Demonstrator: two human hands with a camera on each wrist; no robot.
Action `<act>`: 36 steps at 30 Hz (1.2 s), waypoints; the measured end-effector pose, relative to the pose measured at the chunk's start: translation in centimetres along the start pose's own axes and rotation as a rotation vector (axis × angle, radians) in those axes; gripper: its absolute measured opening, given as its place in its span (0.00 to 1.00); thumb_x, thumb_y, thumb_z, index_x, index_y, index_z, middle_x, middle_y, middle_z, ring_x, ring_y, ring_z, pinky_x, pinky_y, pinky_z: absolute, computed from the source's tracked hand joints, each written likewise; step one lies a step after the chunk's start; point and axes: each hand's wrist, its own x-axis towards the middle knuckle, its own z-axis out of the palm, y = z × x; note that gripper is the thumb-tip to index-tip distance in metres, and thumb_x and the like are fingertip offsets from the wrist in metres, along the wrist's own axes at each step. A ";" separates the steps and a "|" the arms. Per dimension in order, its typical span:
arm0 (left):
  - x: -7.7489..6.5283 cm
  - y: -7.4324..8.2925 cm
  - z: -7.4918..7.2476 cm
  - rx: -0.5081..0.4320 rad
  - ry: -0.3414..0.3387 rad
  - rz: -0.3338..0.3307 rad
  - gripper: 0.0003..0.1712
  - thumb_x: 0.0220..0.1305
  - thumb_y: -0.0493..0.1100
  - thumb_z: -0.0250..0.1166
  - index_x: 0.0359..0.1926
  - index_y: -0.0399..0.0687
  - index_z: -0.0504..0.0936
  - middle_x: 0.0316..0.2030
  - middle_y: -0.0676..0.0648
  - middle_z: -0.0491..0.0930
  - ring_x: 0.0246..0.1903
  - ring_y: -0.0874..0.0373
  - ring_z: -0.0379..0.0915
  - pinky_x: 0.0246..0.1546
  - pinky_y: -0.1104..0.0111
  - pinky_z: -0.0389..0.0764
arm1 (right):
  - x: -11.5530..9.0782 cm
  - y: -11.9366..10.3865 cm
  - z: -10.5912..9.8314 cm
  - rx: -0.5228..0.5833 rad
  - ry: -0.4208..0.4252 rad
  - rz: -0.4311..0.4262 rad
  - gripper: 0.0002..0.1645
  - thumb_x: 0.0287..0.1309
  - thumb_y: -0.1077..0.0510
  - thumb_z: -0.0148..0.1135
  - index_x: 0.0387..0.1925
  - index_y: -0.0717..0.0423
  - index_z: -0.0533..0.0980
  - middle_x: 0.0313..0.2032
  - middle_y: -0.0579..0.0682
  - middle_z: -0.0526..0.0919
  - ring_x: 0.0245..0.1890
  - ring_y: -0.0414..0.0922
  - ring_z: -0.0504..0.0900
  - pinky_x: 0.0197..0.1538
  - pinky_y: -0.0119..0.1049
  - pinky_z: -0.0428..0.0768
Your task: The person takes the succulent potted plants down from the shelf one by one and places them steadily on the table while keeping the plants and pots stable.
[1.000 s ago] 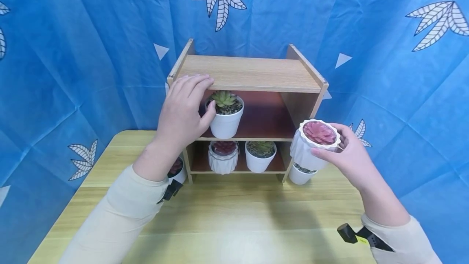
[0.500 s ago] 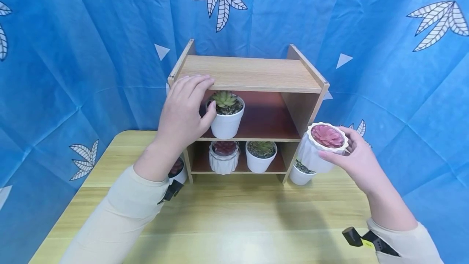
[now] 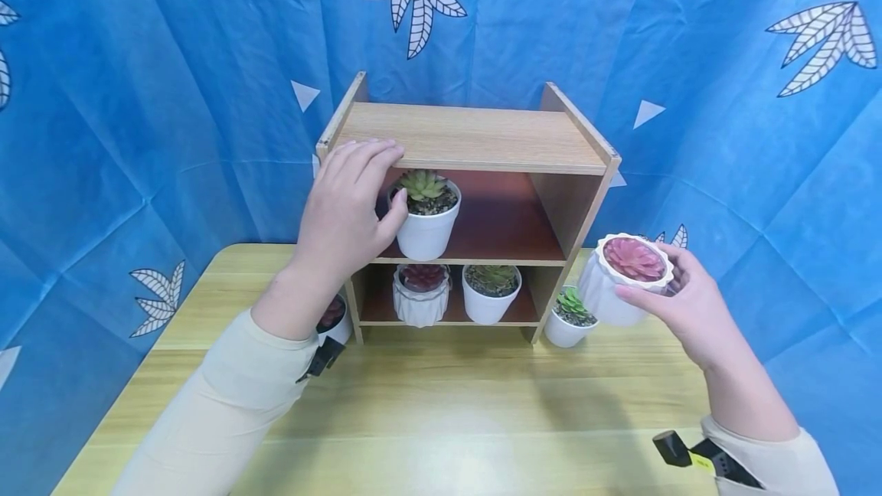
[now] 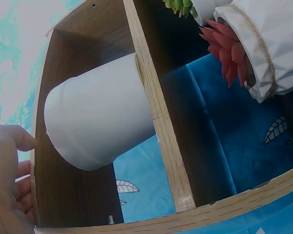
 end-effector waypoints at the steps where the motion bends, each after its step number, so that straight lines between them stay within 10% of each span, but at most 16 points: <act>1: 0.0 0.0 0.0 0.000 -0.002 -0.002 0.26 0.56 0.45 0.59 0.56 0.42 0.74 0.55 0.44 0.73 0.57 0.49 0.65 0.64 0.61 0.58 | 0.0 0.0 0.0 -0.006 0.004 0.007 0.43 0.51 0.58 0.67 0.64 0.56 0.55 0.51 0.47 0.69 0.45 0.34 0.74 0.42 0.21 0.76; 36: 0.3 -0.2 -0.5 -0.006 -0.017 0.003 0.25 0.57 0.45 0.59 0.56 0.42 0.74 0.55 0.44 0.73 0.57 0.49 0.65 0.63 0.61 0.58 | 0.4 3.3 -1.6 0.086 0.084 0.084 0.43 0.48 0.62 0.68 0.62 0.60 0.55 0.47 0.43 0.67 0.41 0.32 0.74 0.39 0.18 0.75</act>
